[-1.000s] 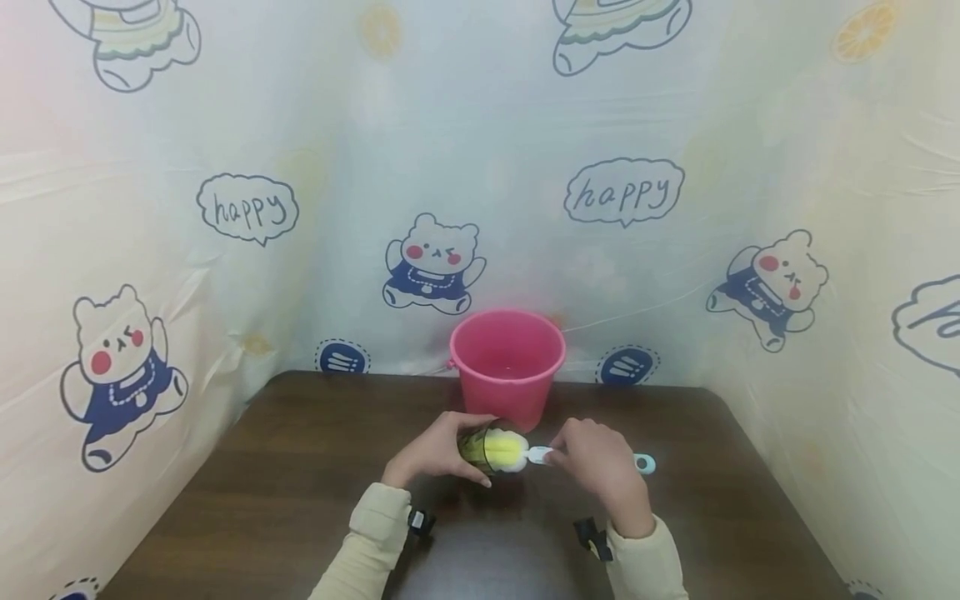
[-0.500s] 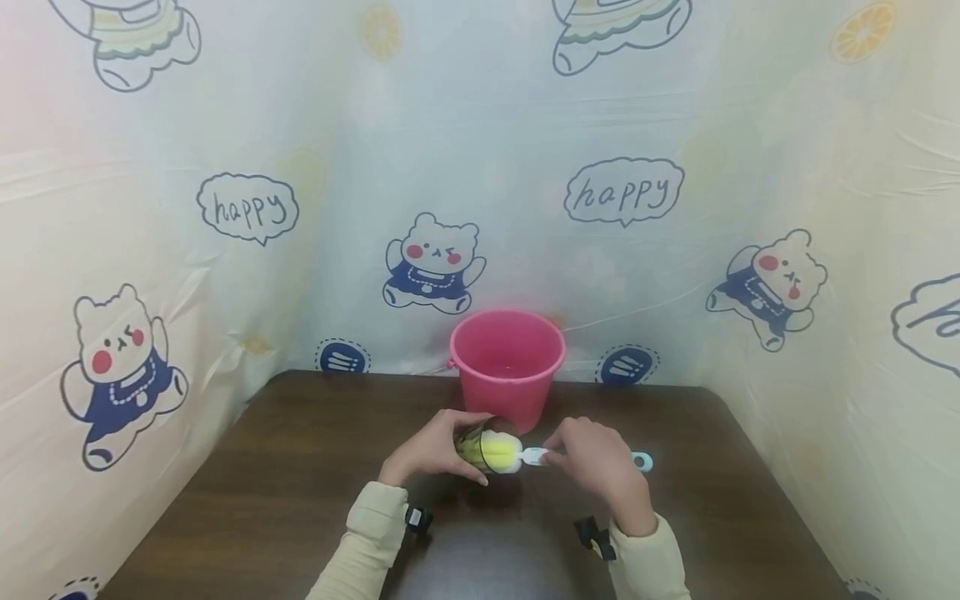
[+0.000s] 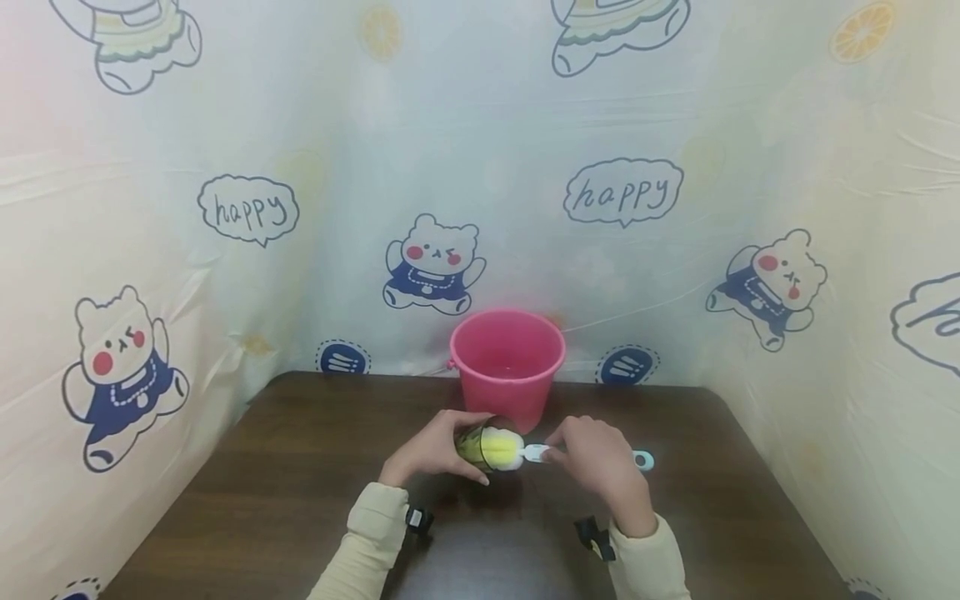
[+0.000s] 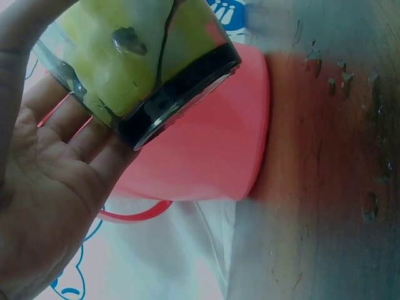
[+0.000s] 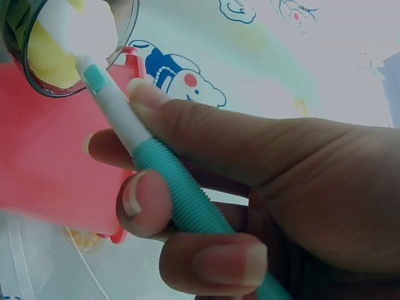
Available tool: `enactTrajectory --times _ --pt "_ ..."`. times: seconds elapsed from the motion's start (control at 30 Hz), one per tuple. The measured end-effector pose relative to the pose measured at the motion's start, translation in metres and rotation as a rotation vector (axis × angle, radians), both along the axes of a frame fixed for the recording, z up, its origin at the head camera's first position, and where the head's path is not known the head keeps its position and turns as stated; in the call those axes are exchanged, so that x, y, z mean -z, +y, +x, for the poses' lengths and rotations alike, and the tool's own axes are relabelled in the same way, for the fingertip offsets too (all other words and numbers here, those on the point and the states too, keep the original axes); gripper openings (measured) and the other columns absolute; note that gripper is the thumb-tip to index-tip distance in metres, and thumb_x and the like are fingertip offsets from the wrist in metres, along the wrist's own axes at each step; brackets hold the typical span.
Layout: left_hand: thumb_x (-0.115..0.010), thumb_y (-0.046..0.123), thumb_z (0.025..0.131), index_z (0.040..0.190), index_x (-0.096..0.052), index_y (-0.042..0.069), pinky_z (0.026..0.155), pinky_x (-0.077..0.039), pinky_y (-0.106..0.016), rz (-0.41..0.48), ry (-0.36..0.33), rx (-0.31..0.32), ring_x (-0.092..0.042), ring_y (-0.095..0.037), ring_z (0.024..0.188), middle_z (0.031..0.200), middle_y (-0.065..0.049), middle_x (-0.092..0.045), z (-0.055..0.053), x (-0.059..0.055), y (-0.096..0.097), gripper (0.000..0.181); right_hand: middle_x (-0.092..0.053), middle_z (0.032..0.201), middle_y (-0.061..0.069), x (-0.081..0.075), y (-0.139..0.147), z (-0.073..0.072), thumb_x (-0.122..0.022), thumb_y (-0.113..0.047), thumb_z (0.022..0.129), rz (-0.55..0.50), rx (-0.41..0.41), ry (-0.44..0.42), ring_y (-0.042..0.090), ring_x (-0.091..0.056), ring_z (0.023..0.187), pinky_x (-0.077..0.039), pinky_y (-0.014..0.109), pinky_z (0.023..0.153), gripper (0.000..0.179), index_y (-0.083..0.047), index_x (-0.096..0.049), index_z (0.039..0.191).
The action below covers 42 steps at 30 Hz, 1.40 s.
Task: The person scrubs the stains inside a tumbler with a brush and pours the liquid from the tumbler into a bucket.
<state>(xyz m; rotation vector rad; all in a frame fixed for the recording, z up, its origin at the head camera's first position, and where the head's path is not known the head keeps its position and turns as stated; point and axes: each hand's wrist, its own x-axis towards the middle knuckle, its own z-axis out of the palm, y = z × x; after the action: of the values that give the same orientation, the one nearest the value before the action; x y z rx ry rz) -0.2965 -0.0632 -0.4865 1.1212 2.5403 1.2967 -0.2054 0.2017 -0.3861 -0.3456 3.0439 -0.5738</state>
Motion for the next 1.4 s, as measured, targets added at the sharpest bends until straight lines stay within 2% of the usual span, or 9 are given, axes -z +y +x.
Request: enactTrajectory --times 0.17,0.37,0.6,0.83,1.03,1.2,1.4 --pt "-0.099 0.036 0.063 0.143 -0.060 0.020 0.107 -0.049 -0.031 0.000 0.011 0.000 -0.057 -0.007 0.124 0.137 0.009 -0.063 -0.0018 0.0026 -0.0010 0.090 -0.069 0.075 -0.009 0.0020 -0.0004 0.0007 -0.081 -0.026 0.087 0.007 0.006 0.005 0.013 -0.049 0.057 -0.037 0.029 0.052 0.014 -0.018 -0.084 0.099" --pt "-0.098 0.038 0.064 0.143 -0.060 0.021 0.106 -0.050 -0.031 -0.001 0.008 0.003 -0.058 -0.008 0.122 0.136 0.010 -0.063 -0.0020 0.0032 -0.0010 0.089 -0.076 0.088 -0.004 0.0046 -0.0033 0.0022 -0.082 -0.026 0.086 0.032 0.027 0.018 0.011 -0.054 0.062 -0.044 0.029 0.055 0.014 -0.017 -0.084 0.097" --pt "-0.098 0.037 0.064 0.141 -0.061 0.020 0.106 -0.050 -0.032 -0.009 0.010 0.000 -0.057 -0.007 0.125 0.137 0.010 -0.063 -0.0023 0.0010 -0.0006 0.088 -0.076 0.089 -0.006 0.0014 -0.0073 0.0034 -0.083 -0.027 0.085 0.034 0.008 -0.002 0.009 -0.056 0.064 -0.045 0.029 0.055 0.013 -0.018 -0.084 0.095" --pt "-0.098 0.039 0.063 0.142 -0.060 0.018 0.107 -0.049 -0.031 -0.008 0.013 -0.002 -0.057 -0.007 0.125 0.138 0.009 -0.063 -0.0030 0.0005 0.0010 0.090 -0.070 0.076 -0.010 -0.0027 -0.0016 0.0010 -0.081 -0.026 0.087 -0.021 -0.002 -0.022 0.014 -0.048 0.057 -0.036 0.029 0.051 0.014 -0.019 -0.084 0.099" --pt "-0.098 0.036 0.064 0.143 -0.059 0.020 0.107 -0.049 -0.033 0.001 0.014 0.001 -0.057 -0.008 0.124 0.138 0.009 -0.062 -0.0040 0.0014 0.0012 0.090 -0.062 0.065 -0.009 0.0011 0.0001 -0.0020 -0.080 -0.025 0.088 -0.025 0.022 -0.019 0.015 -0.049 0.055 -0.037 0.029 0.051 0.013 -0.018 -0.084 0.098" --pt "-0.099 0.033 0.064 0.143 -0.059 0.019 0.106 -0.050 -0.033 0.003 0.016 -0.001 -0.057 -0.009 0.124 0.138 0.009 -0.062 -0.0034 0.0026 -0.0003 0.089 -0.071 0.077 -0.006 0.0037 -0.0022 -0.0015 -0.081 -0.026 0.086 -0.001 0.031 -0.009 0.014 -0.050 0.059 -0.040 0.030 0.054 0.014 -0.017 -0.084 0.097" --pt "-0.098 0.028 0.066 0.143 -0.059 0.019 0.104 -0.051 -0.033 0.001 -0.002 -0.007 -0.057 -0.010 0.123 0.138 0.008 -0.063 -0.0006 0.0039 -0.0016 0.086 -0.075 0.088 -0.006 0.0020 -0.0009 0.0021 -0.082 -0.025 0.086 -0.008 -0.027 -0.011 0.012 -0.050 0.062 -0.040 0.030 0.056 0.014 -0.018 -0.084 0.098"
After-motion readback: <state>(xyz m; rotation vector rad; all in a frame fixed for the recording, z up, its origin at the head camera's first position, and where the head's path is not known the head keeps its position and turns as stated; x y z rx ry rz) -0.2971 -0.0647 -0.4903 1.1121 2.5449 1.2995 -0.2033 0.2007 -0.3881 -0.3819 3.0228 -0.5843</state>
